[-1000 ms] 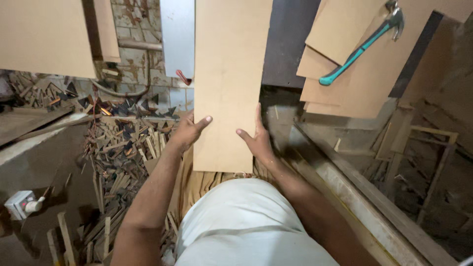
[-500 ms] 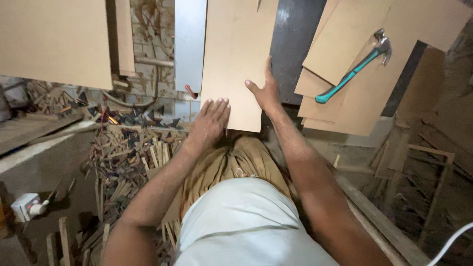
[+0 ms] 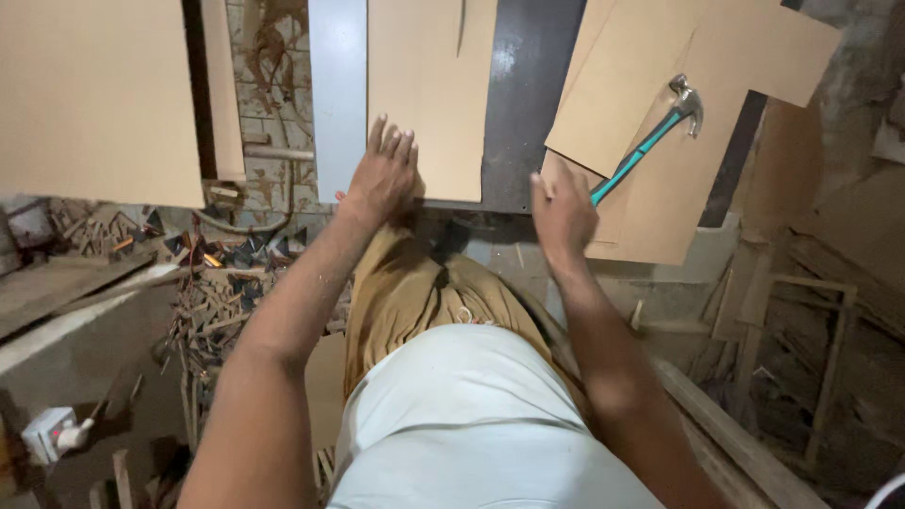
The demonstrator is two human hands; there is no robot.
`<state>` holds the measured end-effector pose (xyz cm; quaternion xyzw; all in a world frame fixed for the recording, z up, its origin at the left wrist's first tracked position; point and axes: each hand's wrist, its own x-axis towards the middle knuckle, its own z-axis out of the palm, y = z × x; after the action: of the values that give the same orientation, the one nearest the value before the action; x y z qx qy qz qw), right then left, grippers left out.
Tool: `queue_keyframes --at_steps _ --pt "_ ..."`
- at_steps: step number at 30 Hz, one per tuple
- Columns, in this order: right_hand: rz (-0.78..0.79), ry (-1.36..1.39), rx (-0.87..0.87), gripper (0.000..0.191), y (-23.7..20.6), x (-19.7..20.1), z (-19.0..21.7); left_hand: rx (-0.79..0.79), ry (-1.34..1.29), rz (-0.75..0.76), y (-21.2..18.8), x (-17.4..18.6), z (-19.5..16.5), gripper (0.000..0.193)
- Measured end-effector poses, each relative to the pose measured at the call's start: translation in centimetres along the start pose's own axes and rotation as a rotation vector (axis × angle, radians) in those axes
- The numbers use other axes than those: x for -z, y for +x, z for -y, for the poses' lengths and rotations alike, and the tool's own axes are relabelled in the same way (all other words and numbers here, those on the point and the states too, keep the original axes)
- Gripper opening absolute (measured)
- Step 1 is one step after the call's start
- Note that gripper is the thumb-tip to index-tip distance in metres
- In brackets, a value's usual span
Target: The person moves flat wood panels on a workbench, picks up a hammer from the bench, and lifts, turns and aligns individual panels and stacks of sheets, arranging them across the bench surface.
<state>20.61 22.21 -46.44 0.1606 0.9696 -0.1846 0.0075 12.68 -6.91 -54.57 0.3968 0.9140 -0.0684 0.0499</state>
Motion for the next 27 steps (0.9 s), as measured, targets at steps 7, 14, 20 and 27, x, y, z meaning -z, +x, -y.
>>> queue_keyframes --at_steps 7,14,20,27 --pt "-0.017 0.019 -0.181 0.032 -2.6 2.2 -5.2 0.015 0.041 0.090 8.4 0.3 6.5 0.046" --pt "0.005 -0.062 -0.194 0.032 -2.5 2.7 -4.2 0.075 0.005 -0.041 19.0 2.1 14.3 0.070" --pt "-0.091 -0.001 -0.163 0.033 -2.3 2.1 -0.9 0.051 -0.068 0.131 22.6 3.3 17.6 0.071" --pt "-0.090 0.225 -0.134 0.030 1.0 4.7 4.9 0.123 -0.154 -0.246 23.4 7.1 19.4 0.014"
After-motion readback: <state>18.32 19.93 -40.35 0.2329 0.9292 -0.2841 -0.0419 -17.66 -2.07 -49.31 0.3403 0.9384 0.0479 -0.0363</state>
